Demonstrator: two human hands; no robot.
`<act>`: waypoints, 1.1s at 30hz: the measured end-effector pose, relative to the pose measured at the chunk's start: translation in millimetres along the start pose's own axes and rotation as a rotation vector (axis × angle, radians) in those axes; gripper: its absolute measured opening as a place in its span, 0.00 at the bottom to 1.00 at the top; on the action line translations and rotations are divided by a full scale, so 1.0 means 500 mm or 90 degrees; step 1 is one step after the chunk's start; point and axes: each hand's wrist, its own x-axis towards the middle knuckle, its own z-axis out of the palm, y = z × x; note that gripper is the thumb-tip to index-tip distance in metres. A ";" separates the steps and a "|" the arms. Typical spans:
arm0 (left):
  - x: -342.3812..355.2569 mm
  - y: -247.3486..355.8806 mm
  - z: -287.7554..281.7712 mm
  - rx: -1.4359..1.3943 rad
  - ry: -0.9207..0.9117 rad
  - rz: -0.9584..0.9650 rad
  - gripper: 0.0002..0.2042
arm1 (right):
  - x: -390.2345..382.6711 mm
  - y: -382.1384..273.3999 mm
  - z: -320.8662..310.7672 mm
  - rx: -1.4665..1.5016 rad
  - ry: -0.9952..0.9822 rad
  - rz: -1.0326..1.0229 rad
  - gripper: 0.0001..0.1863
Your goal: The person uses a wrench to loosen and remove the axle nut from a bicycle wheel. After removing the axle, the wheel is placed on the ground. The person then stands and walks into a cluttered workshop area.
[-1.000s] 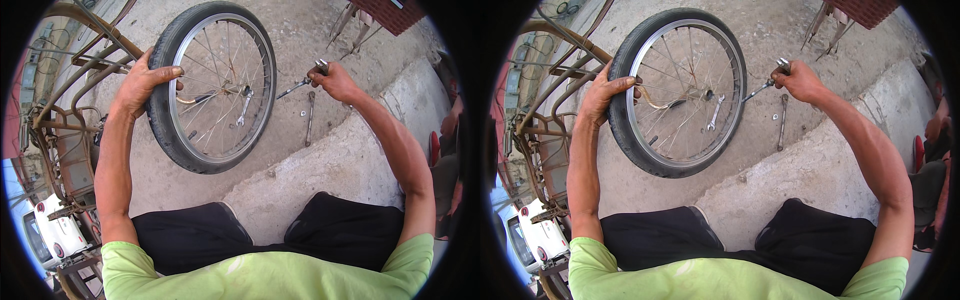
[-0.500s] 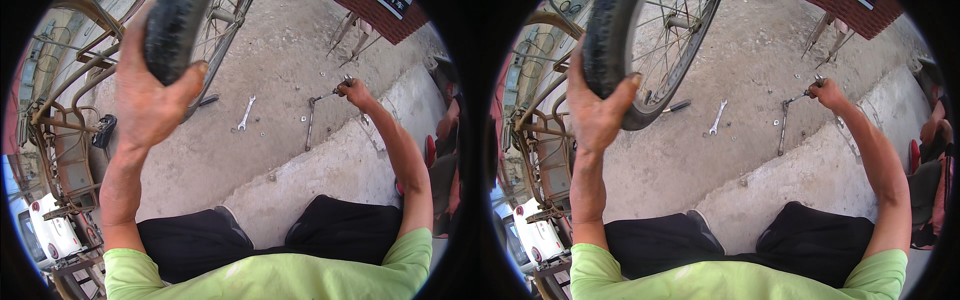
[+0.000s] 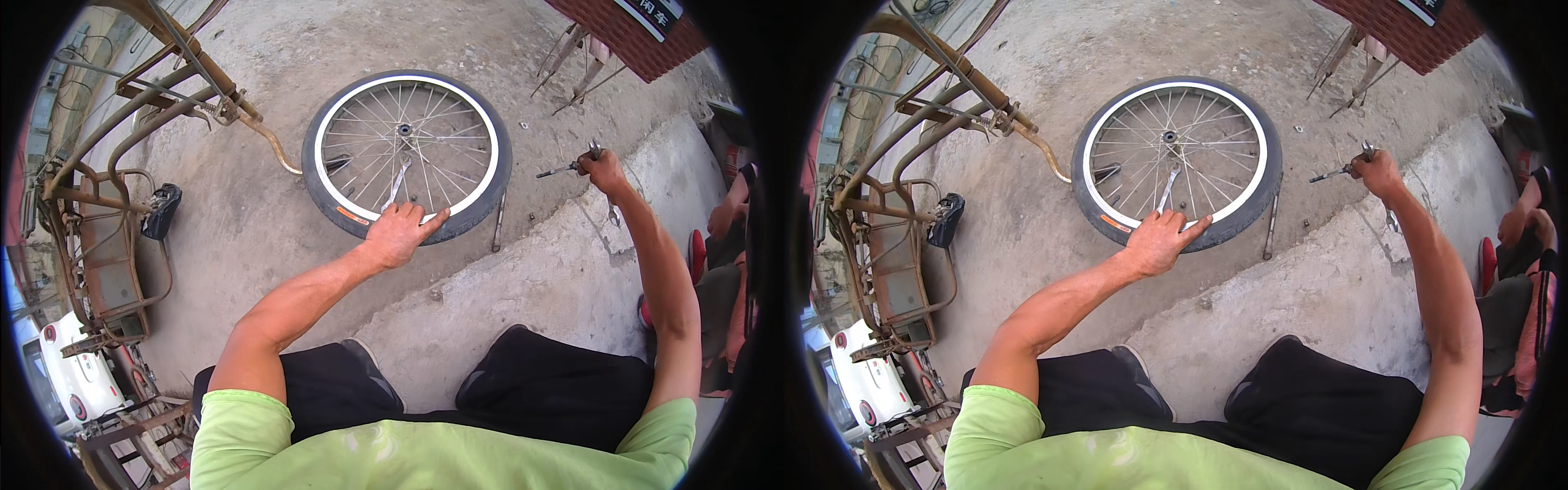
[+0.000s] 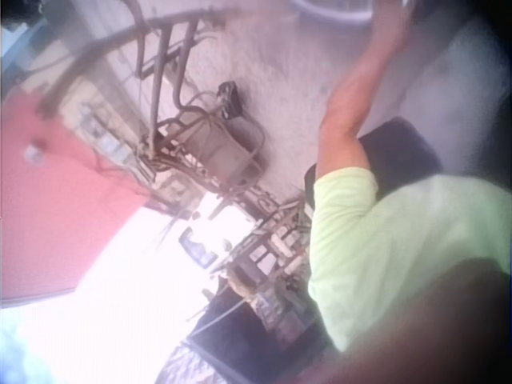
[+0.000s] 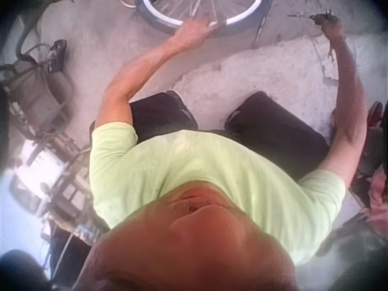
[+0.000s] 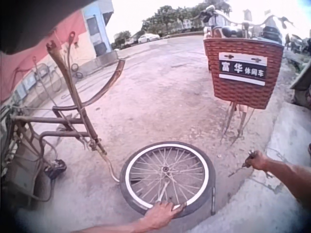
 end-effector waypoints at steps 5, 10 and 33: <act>-0.013 0.002 0.037 0.002 -0.013 -0.014 0.39 | 0.006 0.005 0.001 0.003 0.016 -0.006 0.13; 0.004 0.020 0.005 -0.009 -0.006 -0.042 0.39 | -0.008 -0.019 0.007 0.017 0.017 -0.017 0.13; -0.050 -0.240 -0.042 -1.357 0.833 -0.552 0.16 | 0.033 -0.012 0.013 -0.039 0.025 -0.015 0.12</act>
